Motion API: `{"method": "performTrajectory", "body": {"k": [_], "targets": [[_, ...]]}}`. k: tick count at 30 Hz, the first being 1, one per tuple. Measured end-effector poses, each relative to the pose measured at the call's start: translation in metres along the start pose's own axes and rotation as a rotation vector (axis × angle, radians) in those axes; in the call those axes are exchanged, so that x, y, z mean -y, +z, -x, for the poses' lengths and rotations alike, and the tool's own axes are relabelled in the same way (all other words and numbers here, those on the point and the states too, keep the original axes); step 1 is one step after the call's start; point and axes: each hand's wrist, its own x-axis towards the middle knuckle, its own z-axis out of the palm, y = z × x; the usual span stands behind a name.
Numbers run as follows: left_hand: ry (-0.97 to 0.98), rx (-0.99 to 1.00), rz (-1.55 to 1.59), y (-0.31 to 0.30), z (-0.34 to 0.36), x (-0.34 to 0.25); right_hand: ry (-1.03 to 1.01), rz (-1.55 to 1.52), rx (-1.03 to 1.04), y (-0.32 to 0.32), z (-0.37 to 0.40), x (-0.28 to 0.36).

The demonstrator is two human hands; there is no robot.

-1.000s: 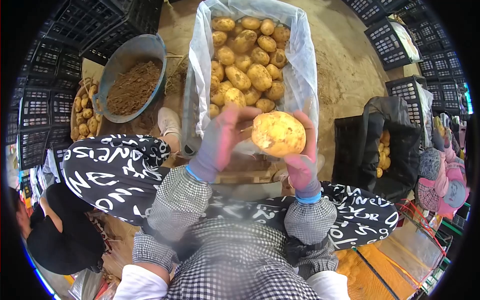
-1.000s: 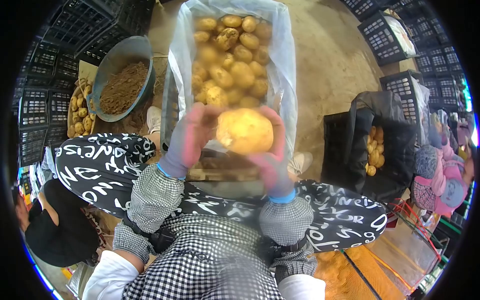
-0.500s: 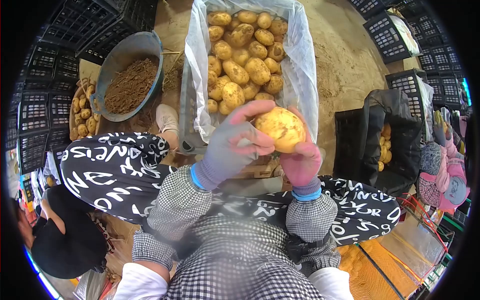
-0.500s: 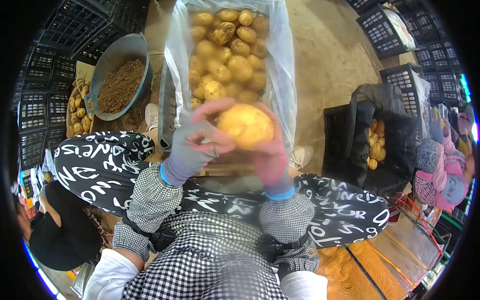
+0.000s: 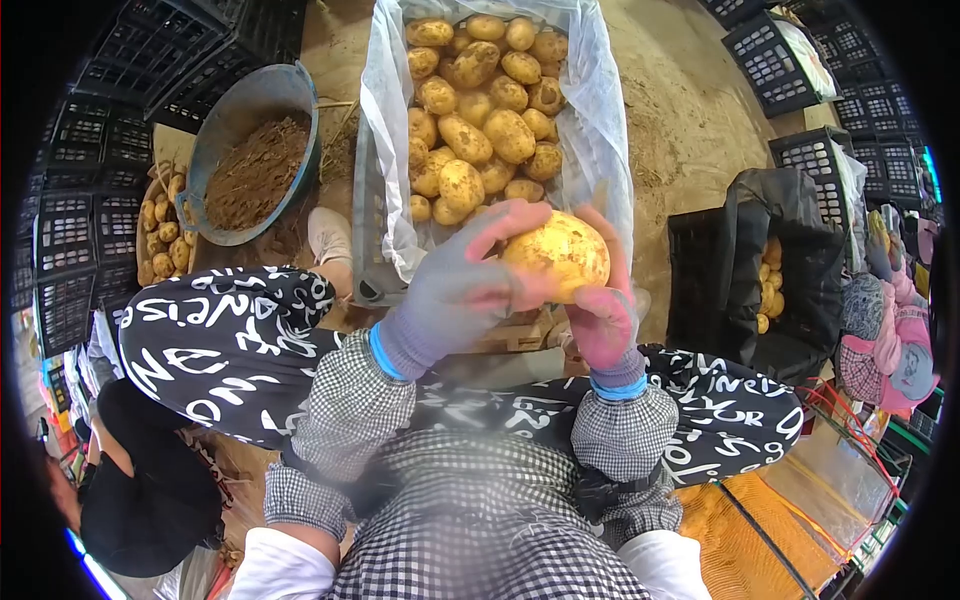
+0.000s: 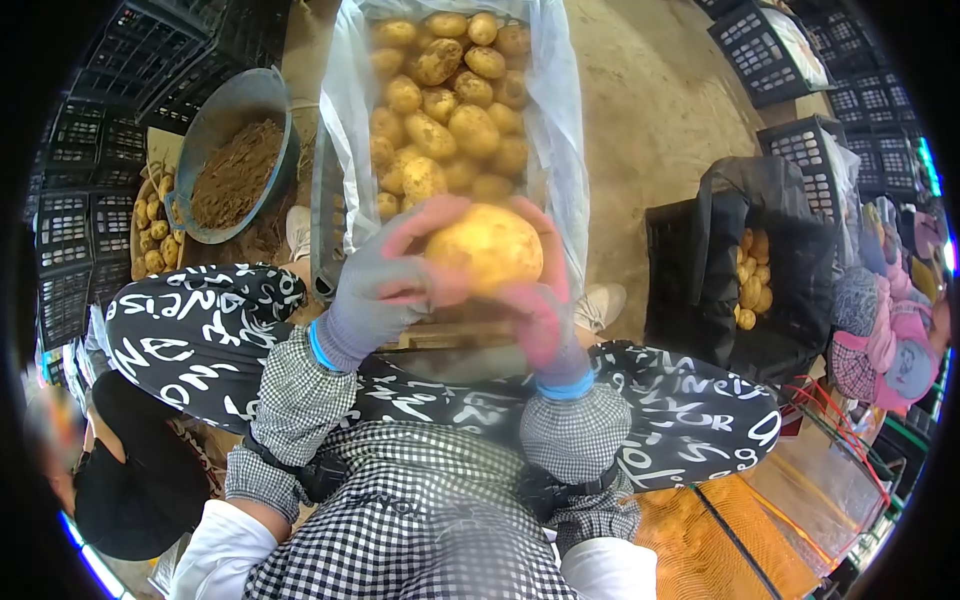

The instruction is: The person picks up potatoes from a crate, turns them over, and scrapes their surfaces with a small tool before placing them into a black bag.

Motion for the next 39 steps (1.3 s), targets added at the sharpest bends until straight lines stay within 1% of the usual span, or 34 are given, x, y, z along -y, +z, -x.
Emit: {"method": "performTrajectory", "body": {"k": [2,5,7,8,10,11,12,14,16,18,20,23,26,28,29,30,32,35,38,39], "targets": [[0.172,0.049,-0.263,-0.008,-0.001,0.004,-0.001,-0.005,0.004,0.0,0.0,0.0],[-0.004,-0.102,0.089,-0.004,0.005,0.015,-0.022,0.008,0.021,0.003,0.001,0.003],[-0.149,-0.214,0.366,0.008,0.0,0.006,-0.067,0.035,0.06,0.001,0.0,0.003],[-0.231,-0.269,0.512,0.013,-0.003,0.002,-0.081,0.144,0.055,0.001,0.0,0.002],[-0.288,-0.17,0.347,0.011,0.0,0.008,-0.103,0.36,0.054,0.006,0.0,-0.002],[-0.317,-0.119,0.263,0.009,0.001,0.011,-0.121,0.405,0.015,0.008,0.001,-0.002],[-0.334,-0.107,0.233,0.01,0.002,0.011,-0.137,0.45,-0.025,0.011,0.001,-0.001],[-0.369,-0.081,0.171,0.013,0.003,0.009,-0.171,0.588,-0.07,-0.004,-0.006,-0.005],[-0.329,-0.085,0.266,0.017,0.006,0.016,-0.39,0.949,-0.018,-0.02,-0.01,-0.003],[-0.325,-0.109,0.322,0.019,0.005,0.018,-0.366,0.955,-0.025,-0.025,-0.011,-0.003],[-0.361,-0.154,0.346,0.02,0.003,0.018,-0.095,0.609,-0.087,-0.022,-0.009,-0.004],[-0.308,-0.155,-0.064,0.017,0.005,0.023,0.136,0.514,-0.153,-0.007,-0.005,0.003],[-0.263,-0.155,-0.242,0.013,0.006,0.022,0.006,0.574,-0.124,-0.005,-0.006,-0.015],[-0.487,-0.283,0.445,0.0,0.002,0.023,0.102,0.315,-0.141,0.002,-0.004,-0.002],[-0.507,-0.302,0.594,-0.002,0.0,0.022,0.15,0.185,-0.151,0.004,-0.003,0.003],[-0.528,-0.326,0.741,-0.004,-0.002,0.02,0.144,0.141,-0.145,0.002,-0.003,0.002],[-0.41,-0.302,0.628,0.0,-0.005,0.012,0.131,0.049,-0.137,-0.003,-0.004,-0.002],[0.012,-0.174,-0.319,0.007,-0.009,0.006,0.143,-0.065,-0.001,-0.001,-0.002,0.007],[-0.084,-0.164,-0.131,0.002,-0.006,0.004,0.2,0.245,0.067,0.004,0.005,0.019],[-0.154,-0.163,-0.079,0.0,-0.005,0.005,0.225,0.204,0.045,0.002,0.005,0.02]]}}
